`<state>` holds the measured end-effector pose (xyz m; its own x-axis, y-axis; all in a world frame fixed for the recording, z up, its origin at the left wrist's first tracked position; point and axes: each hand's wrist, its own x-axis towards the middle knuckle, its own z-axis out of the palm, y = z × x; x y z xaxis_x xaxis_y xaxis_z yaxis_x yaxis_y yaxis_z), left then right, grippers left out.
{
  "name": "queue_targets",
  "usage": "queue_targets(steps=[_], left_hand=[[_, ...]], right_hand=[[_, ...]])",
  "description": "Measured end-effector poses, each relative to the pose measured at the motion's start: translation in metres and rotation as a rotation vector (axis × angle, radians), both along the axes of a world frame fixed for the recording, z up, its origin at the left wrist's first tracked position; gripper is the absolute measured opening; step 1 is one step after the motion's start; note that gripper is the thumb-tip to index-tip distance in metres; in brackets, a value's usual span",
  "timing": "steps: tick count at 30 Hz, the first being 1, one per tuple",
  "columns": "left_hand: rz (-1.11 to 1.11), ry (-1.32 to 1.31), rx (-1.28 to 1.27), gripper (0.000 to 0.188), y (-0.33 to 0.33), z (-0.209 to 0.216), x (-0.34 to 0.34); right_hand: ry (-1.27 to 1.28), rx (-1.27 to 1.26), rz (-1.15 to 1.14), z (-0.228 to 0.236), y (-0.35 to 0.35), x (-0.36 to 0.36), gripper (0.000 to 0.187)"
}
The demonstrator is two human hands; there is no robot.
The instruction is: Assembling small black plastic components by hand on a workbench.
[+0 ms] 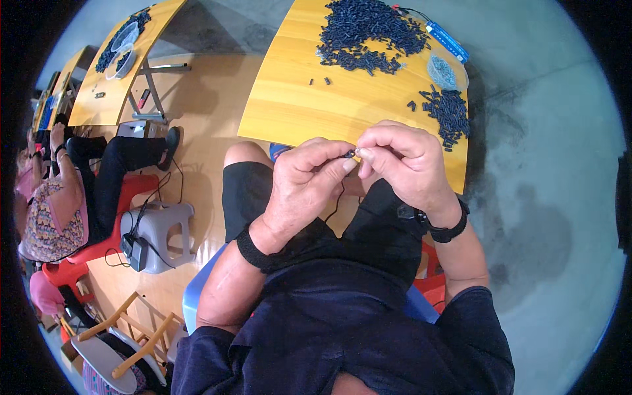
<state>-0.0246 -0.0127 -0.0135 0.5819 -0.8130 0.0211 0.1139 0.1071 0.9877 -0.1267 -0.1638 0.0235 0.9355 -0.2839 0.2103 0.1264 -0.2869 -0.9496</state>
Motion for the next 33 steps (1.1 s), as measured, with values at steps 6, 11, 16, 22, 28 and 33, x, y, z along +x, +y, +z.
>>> queue_targets(steps=[6,11,16,22,28,33], left_hand=[[0.055,-0.108,-0.084,0.014,-0.003,-0.007,0.001],[0.061,-0.086,-0.059,0.014,-0.002,-0.009,0.001],[0.056,-0.097,-0.05,0.016,-0.001,-0.007,0.002],[0.038,-0.224,-0.02,0.015,-0.002,-0.009,0.006],[0.063,-0.102,-0.055,0.012,-0.002,-0.009,0.003],[-0.032,-0.168,0.008,0.016,0.002,0.0,0.006]], right_hand=[[-0.01,-0.04,0.007,-0.002,0.0,0.003,0.007],[0.016,-0.065,0.015,0.001,0.003,0.004,0.008],[0.027,-0.076,0.024,0.003,0.003,0.005,0.008],[-0.075,-0.476,0.071,0.011,0.002,0.009,0.01],[-0.046,-0.417,0.057,0.017,0.003,0.009,0.01],[0.105,-0.296,0.085,0.028,0.003,0.007,0.008]])
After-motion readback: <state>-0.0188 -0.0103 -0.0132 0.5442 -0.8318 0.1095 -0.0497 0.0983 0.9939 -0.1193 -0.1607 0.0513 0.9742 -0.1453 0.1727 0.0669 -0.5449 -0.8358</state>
